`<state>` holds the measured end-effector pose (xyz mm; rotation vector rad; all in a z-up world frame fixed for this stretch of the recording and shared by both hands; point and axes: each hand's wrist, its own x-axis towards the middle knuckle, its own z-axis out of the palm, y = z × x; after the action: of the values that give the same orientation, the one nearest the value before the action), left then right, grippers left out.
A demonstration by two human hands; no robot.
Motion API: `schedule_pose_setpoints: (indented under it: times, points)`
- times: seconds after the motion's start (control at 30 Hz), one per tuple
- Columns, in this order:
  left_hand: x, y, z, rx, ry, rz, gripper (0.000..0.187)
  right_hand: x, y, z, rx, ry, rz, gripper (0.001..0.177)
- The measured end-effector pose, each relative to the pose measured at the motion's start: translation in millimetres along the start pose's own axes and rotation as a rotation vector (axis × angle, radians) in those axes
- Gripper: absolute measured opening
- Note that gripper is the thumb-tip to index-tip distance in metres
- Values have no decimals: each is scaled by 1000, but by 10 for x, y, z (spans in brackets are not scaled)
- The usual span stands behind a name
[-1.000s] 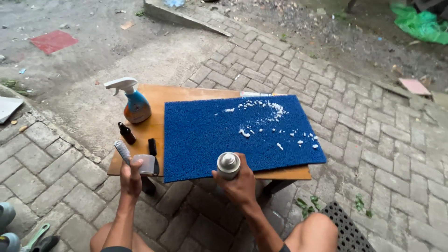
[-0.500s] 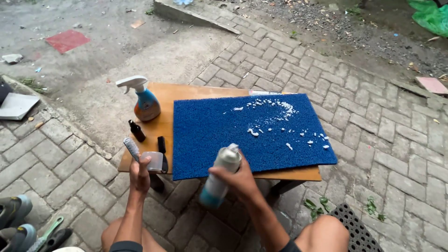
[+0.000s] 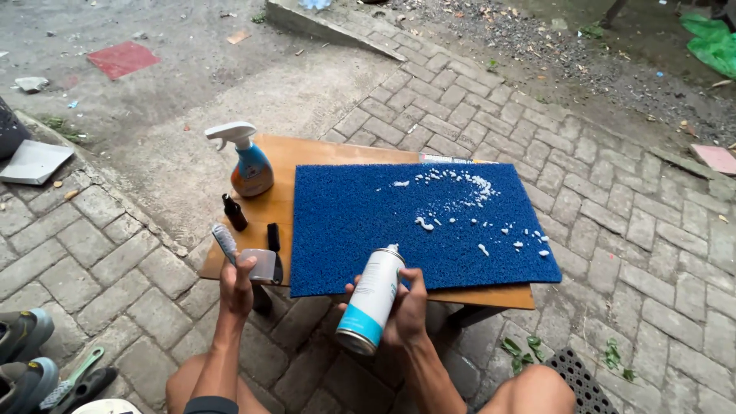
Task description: Cleaning a blue textured mat using spray and a brush.
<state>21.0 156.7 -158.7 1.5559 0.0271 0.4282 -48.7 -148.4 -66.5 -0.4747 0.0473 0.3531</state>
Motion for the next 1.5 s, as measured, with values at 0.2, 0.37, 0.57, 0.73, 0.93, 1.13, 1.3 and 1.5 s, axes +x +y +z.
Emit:
schedule_pose_setpoints:
  times: [0.2, 0.37, 0.57, 0.73, 0.93, 1.13, 1.3, 1.5]
  points:
    - [-56, 54, 19, -16, 8, 14, 34, -150, -20, -240, -211, 128, -126, 64]
    - [-67, 79, 12, 1, 2, 8, 34, -279, -184, -77, -550, 200, -359, 80]
    - [-76, 214, 33, -73, -34, -82, 33, -270, -339, -430, -1160, 159, -410, 91]
    - [-79, 64, -3, -27, -15, -4, 34, -286, -240, -535, -1502, 101, -498, 77]
    - [-58, -16, -6, -7, -20, 5, 33, -310, -323, -457, -1589, 168, -603, 71]
    - [-85, -4, -4, 13, -16, -36, 38, -247, -294, -521, -1667, 188, -534, 68]
    - [-76, 109, 6, -10, 12, -4, 37, -139, -498, -576, -1610, 273, -544, 69]
    - [-97, 103, -9, 1, -27, -32, 37, -2, -655, -590, -1714, 203, -580, 68]
